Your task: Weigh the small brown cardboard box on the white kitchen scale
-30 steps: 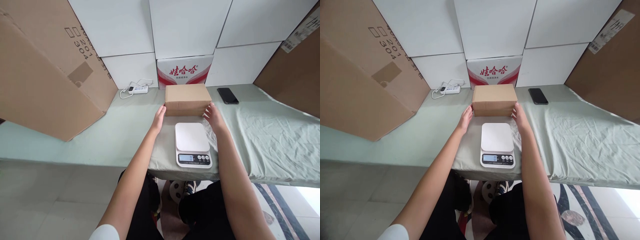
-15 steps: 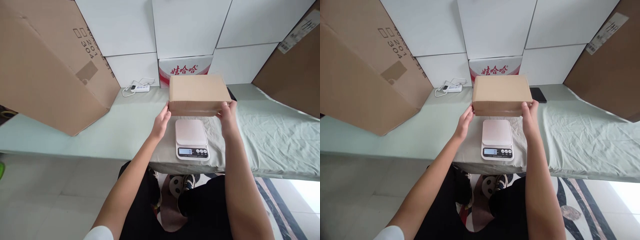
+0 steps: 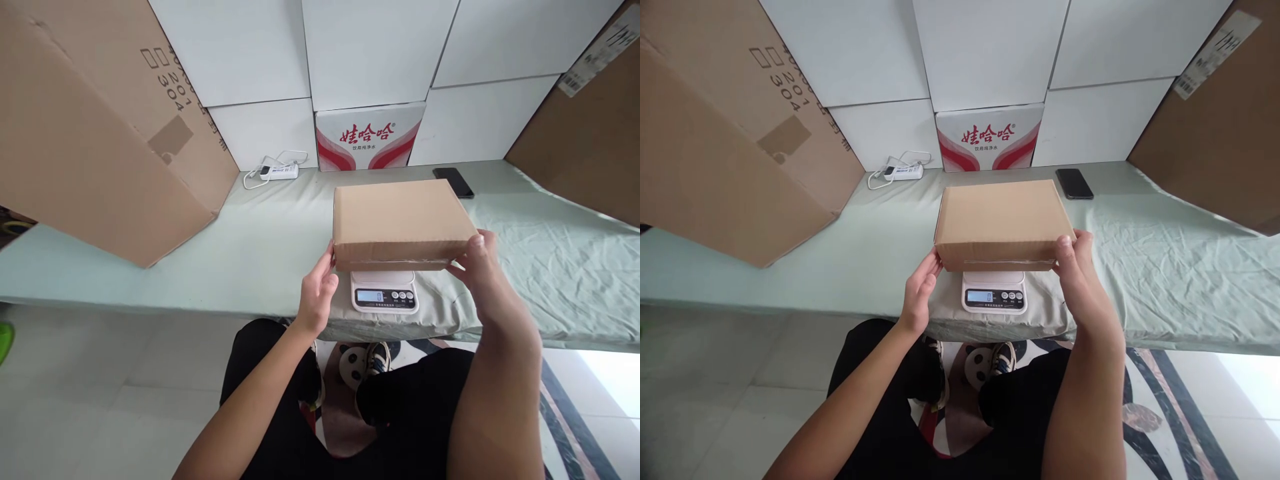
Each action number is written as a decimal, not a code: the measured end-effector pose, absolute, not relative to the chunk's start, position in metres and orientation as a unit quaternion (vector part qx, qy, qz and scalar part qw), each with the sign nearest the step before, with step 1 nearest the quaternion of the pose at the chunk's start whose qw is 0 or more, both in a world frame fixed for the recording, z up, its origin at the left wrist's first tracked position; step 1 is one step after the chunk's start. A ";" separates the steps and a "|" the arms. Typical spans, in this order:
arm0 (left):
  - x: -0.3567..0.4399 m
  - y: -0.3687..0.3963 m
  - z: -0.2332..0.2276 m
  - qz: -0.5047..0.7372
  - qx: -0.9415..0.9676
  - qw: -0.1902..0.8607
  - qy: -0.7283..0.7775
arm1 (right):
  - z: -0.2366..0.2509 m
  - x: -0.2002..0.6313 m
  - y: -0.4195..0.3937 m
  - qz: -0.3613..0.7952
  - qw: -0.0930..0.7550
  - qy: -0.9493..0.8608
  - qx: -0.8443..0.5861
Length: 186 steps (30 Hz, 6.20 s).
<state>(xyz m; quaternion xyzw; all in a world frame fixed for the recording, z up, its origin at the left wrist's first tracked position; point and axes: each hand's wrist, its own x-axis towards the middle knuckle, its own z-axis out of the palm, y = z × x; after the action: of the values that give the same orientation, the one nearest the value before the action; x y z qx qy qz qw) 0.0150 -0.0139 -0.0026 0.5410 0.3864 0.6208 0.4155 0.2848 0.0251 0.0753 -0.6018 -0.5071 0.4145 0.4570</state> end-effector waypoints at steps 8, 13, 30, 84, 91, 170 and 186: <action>0.013 -0.014 -0.002 0.628 0.510 0.407 0.425 | 0.070 0.294 0.027 0.472 0.424 -0.504 -0.587; 0.012 -0.013 -0.004 0.642 0.488 0.390 0.445 | 0.064 0.309 0.028 0.476 0.421 -0.496 -0.592; 0.004 -0.003 -0.001 0.684 0.445 0.363 0.449 | 0.098 0.311 0.017 0.302 0.582 -0.347 -0.670; 0.013 0.003 -0.009 0.635 0.504 0.401 0.426 | 0.071 0.291 0.035 0.477 0.482 -0.456 -0.576; 0.012 0.011 -0.002 0.631 0.521 0.383 0.429 | 0.079 0.277 0.035 0.459 0.489 -0.454 -0.587; 0.017 0.042 0.033 0.641 0.517 0.401 0.400 | 0.062 0.283 0.084 0.281 0.555 -0.562 -0.544; 0.029 -0.013 0.005 0.634 0.463 0.426 0.450 | 0.061 0.318 0.060 0.381 0.433 -0.560 -0.595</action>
<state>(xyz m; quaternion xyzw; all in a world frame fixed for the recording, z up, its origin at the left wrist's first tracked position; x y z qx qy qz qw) 0.0287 -0.0132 0.0053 0.4630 0.4496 0.6341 0.4259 0.3182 0.0604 0.0611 -0.5947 -0.5602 0.3814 0.4325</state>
